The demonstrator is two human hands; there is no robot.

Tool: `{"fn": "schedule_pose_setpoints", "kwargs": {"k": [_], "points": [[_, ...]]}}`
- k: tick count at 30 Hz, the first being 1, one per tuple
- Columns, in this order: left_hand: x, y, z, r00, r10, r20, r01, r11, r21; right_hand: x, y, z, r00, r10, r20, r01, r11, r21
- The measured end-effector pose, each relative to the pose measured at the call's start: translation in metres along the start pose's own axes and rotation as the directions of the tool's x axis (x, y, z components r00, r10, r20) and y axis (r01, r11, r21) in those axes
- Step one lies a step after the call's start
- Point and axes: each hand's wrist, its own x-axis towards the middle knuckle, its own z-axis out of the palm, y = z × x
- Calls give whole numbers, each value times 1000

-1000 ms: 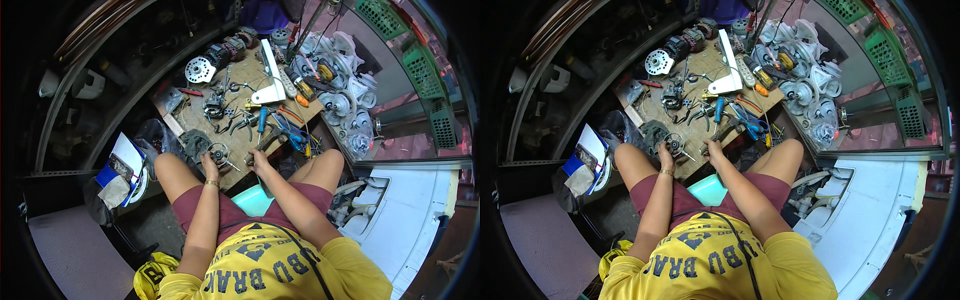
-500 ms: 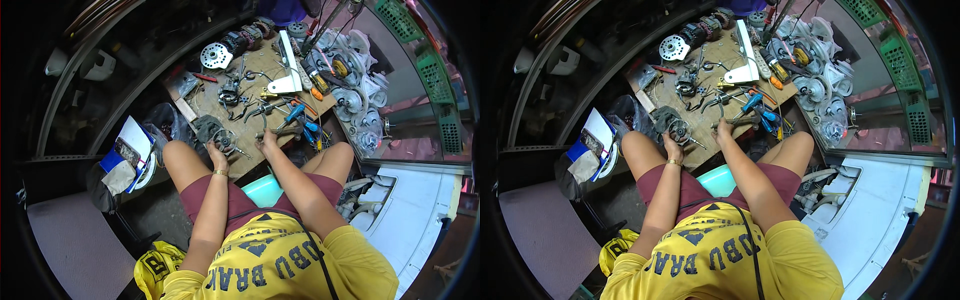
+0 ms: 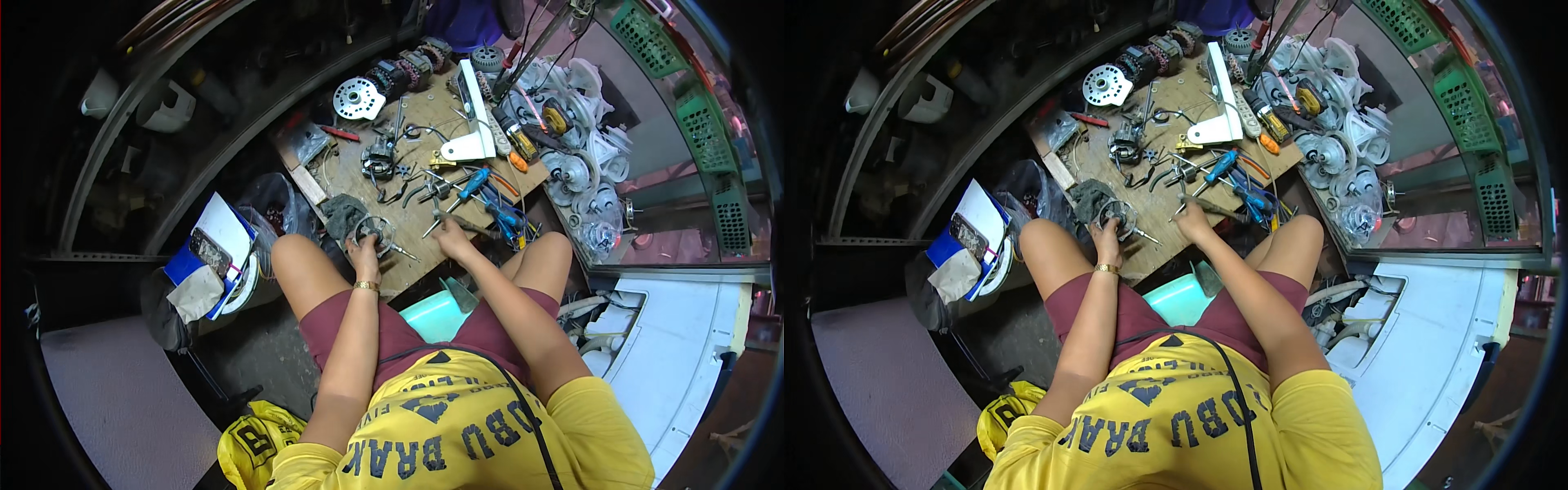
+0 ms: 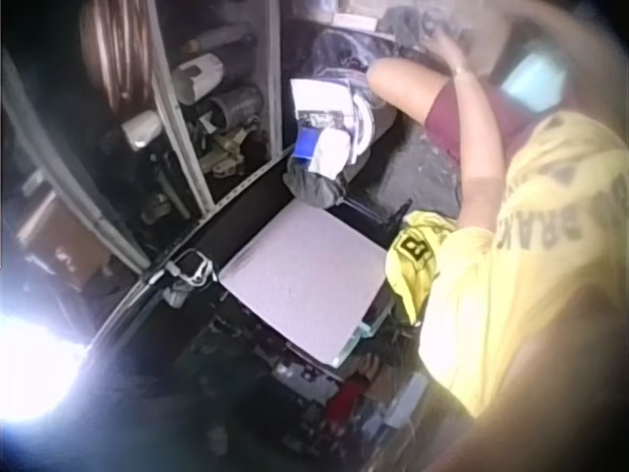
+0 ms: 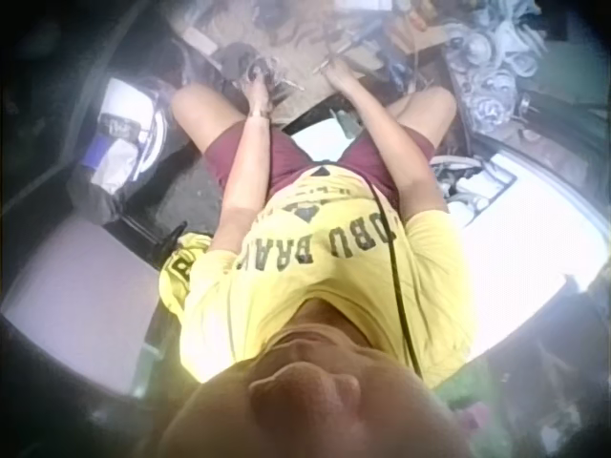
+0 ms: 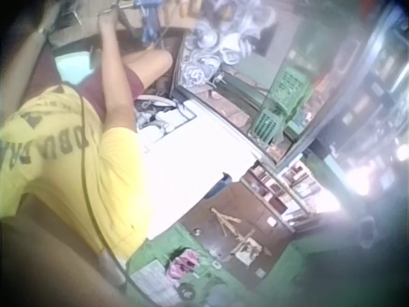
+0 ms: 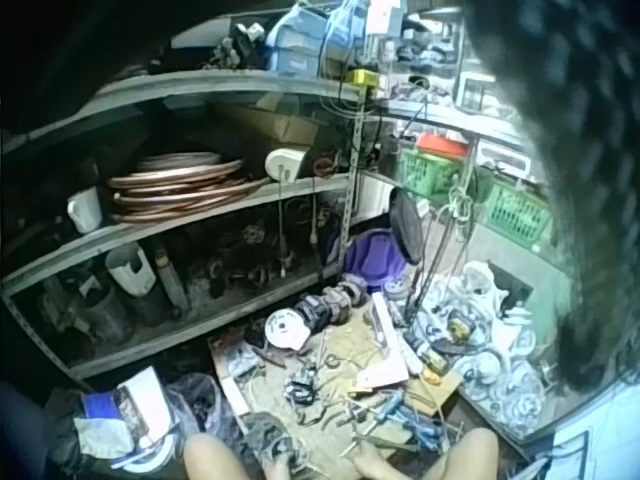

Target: The person disassembles and cleans mechanical components. They use pliers and a hammer to remove parts from a motor housing, then wipe the components with a cloth and handle various shafts and gears.

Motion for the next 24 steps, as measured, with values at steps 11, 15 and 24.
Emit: {"fn": "schedule_pose_setpoints", "kwargs": {"k": [11, 15, 24], "points": [[14, -23, -8, 999, -28, 22, 27, 1000, 13, -307, -343, -101, 244, -795, 556, 878, -62, -474], [-4, -4, -13, 994, -106, 4, 105, 988, 114, -312, -338, -113, 102, -855, 509, 866, -175, -469], [57, 1, -59, 924, 330, -194, -229, 882, 413, -156, -227, -147, 804, -450, 389, 582, 462, -669]]}}
